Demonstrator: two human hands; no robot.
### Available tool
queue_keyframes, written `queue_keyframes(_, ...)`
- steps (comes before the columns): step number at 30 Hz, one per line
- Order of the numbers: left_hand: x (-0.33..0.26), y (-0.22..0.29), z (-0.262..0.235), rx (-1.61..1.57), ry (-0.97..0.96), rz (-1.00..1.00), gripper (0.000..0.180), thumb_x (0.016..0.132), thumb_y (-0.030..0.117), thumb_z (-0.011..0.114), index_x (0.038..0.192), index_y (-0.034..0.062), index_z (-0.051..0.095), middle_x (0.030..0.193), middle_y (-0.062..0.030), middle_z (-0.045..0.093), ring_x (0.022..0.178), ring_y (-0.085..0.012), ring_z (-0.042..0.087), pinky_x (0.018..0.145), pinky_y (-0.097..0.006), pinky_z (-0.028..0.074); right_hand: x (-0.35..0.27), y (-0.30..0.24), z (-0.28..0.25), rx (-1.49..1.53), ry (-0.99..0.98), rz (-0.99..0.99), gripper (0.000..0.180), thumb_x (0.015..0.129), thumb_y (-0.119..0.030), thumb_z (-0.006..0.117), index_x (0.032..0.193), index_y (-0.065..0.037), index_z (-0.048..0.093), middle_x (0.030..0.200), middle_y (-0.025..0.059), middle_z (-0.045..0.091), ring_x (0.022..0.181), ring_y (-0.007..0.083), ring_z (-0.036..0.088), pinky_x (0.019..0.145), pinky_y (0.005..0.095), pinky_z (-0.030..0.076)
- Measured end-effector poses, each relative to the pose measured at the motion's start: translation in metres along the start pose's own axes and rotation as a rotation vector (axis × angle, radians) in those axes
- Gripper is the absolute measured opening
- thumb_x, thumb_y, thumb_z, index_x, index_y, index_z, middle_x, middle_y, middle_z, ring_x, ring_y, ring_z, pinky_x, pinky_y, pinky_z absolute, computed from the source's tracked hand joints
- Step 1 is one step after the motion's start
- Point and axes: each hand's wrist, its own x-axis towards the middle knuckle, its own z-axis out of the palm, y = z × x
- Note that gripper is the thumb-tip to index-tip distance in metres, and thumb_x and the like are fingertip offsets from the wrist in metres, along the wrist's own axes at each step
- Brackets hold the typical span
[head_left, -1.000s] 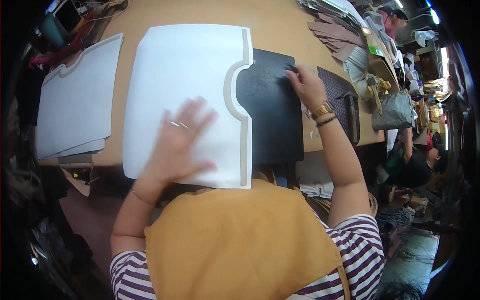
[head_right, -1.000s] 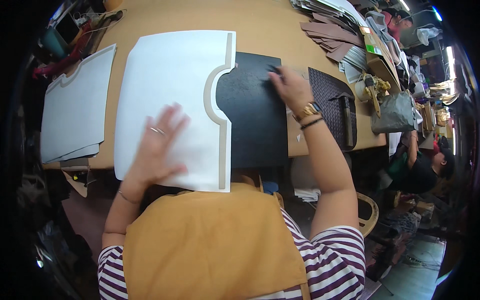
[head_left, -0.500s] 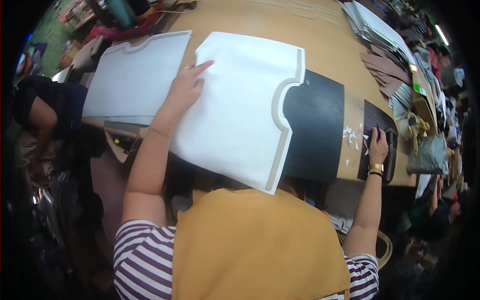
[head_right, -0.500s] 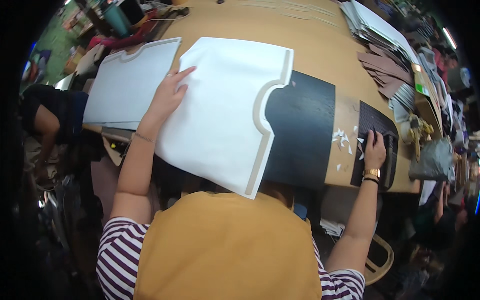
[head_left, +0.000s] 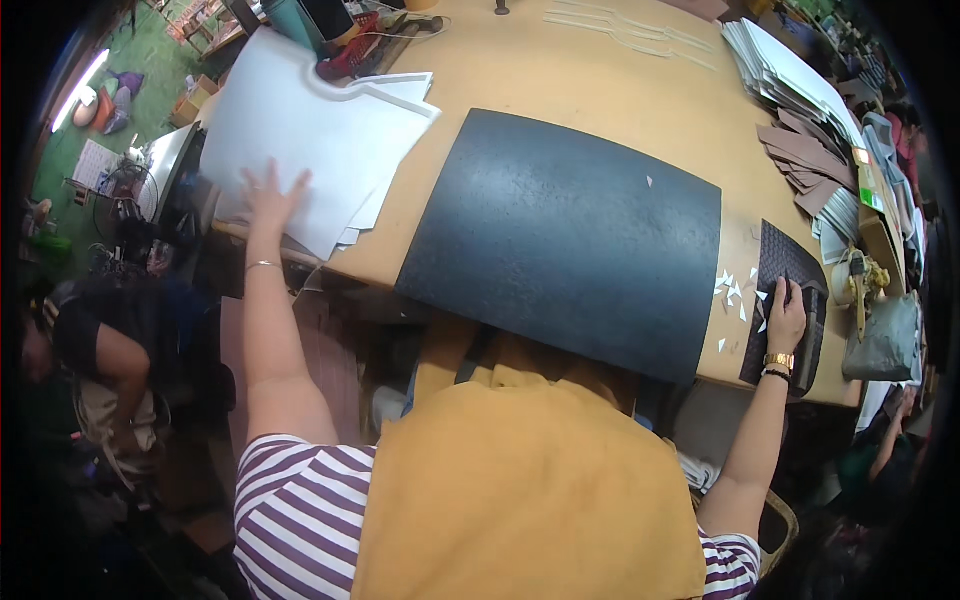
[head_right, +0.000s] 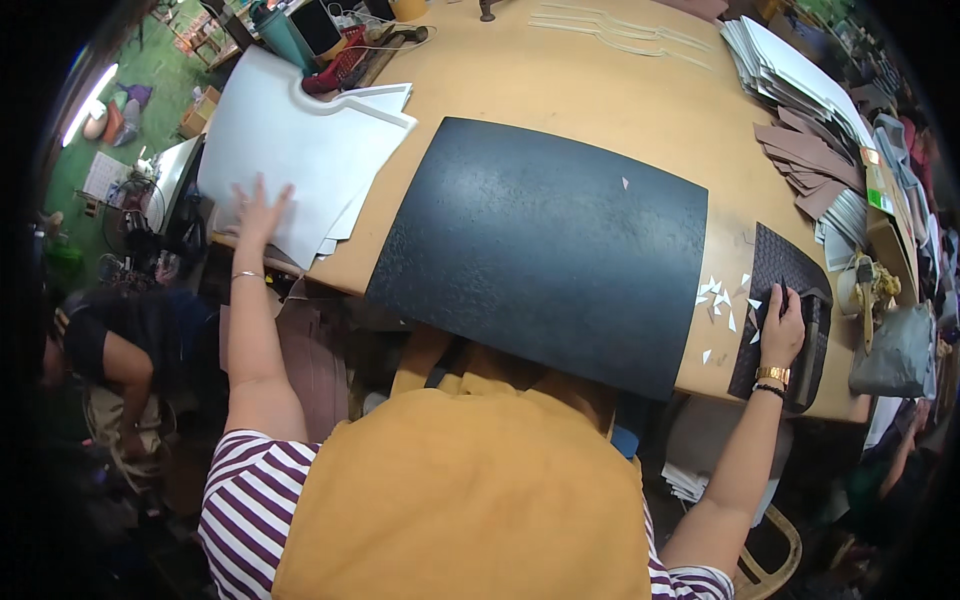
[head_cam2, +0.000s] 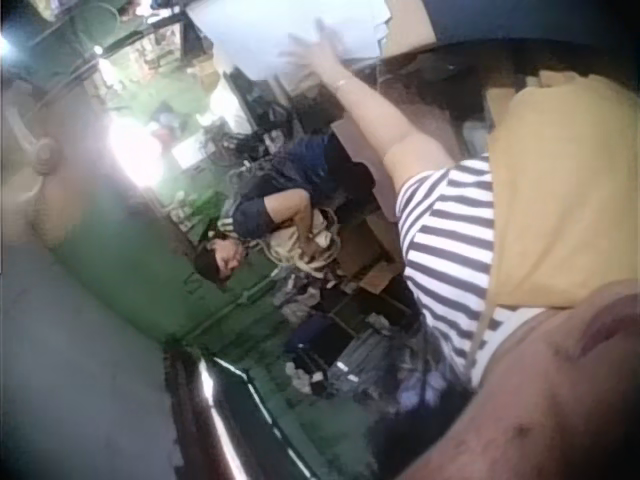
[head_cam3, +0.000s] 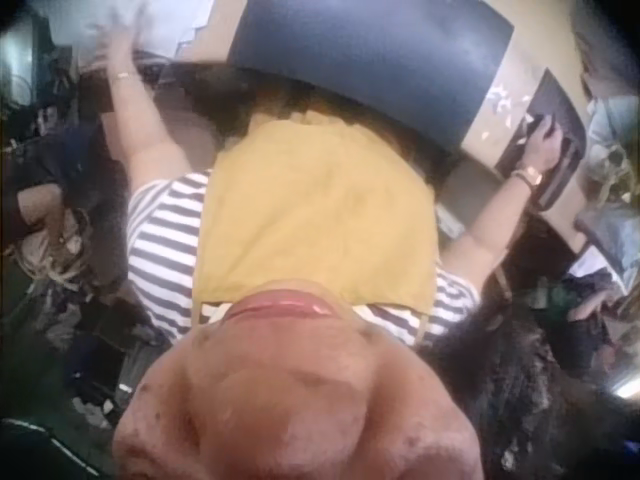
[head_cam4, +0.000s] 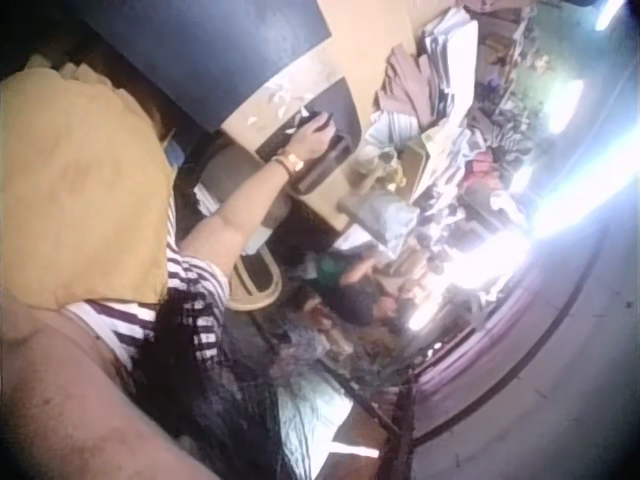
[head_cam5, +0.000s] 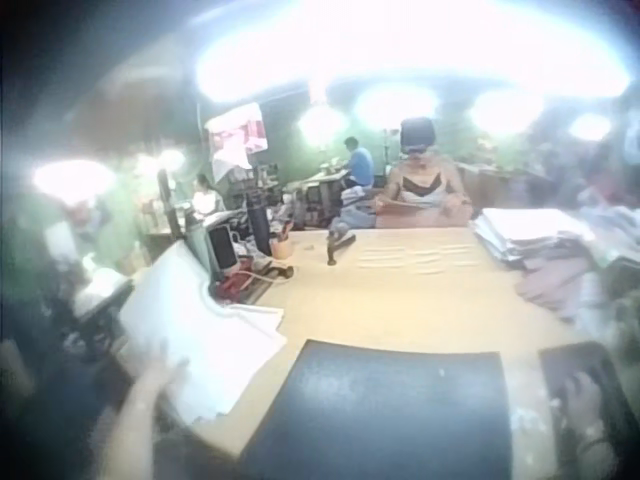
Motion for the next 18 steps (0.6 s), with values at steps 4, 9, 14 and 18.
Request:
queue_keyframes(4,-0.016,0.016,0.027,-0.131,-0.133,0.032,0.1,0.078,0.082,0.045,0.154,0.0205,0.024,0.158,-0.0273,0.012,0.147,-0.0444,0.01,0.111,-0.07,0.009,0.001,-0.004,0.0,-0.035,-0.026,0.018,0.052,0.096,-0.05,0.051,0.116,-0.004,0.064,0.103,0.0224,0.068,0.094,0.039,0.066,0.079,0.0437,0.051)
queue_keyframes(9,-0.032,0.067,0.018,-0.123,-0.163,-0.045,0.101,0.078,0.082,0.043,0.154,0.0181,0.025,0.158,-0.0268,0.014,0.147,-0.0433,0.011,0.111,-0.069,0.011,0.001,0.005,0.001,-0.042,0.005,-0.005,0.052,0.096,-0.051,0.05,0.116,-0.005,0.064,0.103,0.0221,0.068,0.095,0.0395,0.066,0.079,0.0441,0.051)
queue_keyframes(14,-0.055,0.125,0.015,-0.059,-0.018,0.252,0.092,0.084,0.072,0.049,0.154,0.0188,0.024,0.159,-0.0208,0.017,0.147,-0.0376,0.016,0.105,-0.075,0.018,-0.003,0.001,-0.002,-0.06,-0.004,0.01,0.051,0.096,-0.051,0.051,0.117,-0.006,0.064,0.104,0.0221,0.068,0.095,0.0401,0.066,0.08,0.0441,0.052)
queue_keyframes(18,-0.048,0.133,0.03,-0.094,0.011,0.341,0.074,0.089,0.052,0.052,0.152,0.0218,0.029,0.157,-0.0189,0.025,0.145,-0.0368,0.024,0.108,-0.069,0.023,-0.006,-0.016,-0.009,-0.039,-0.005,0.032,0.048,0.094,-0.05,0.055,0.114,-0.008,0.067,0.1,0.0201,0.069,0.091,0.0388,0.067,0.077,0.0432,0.052)
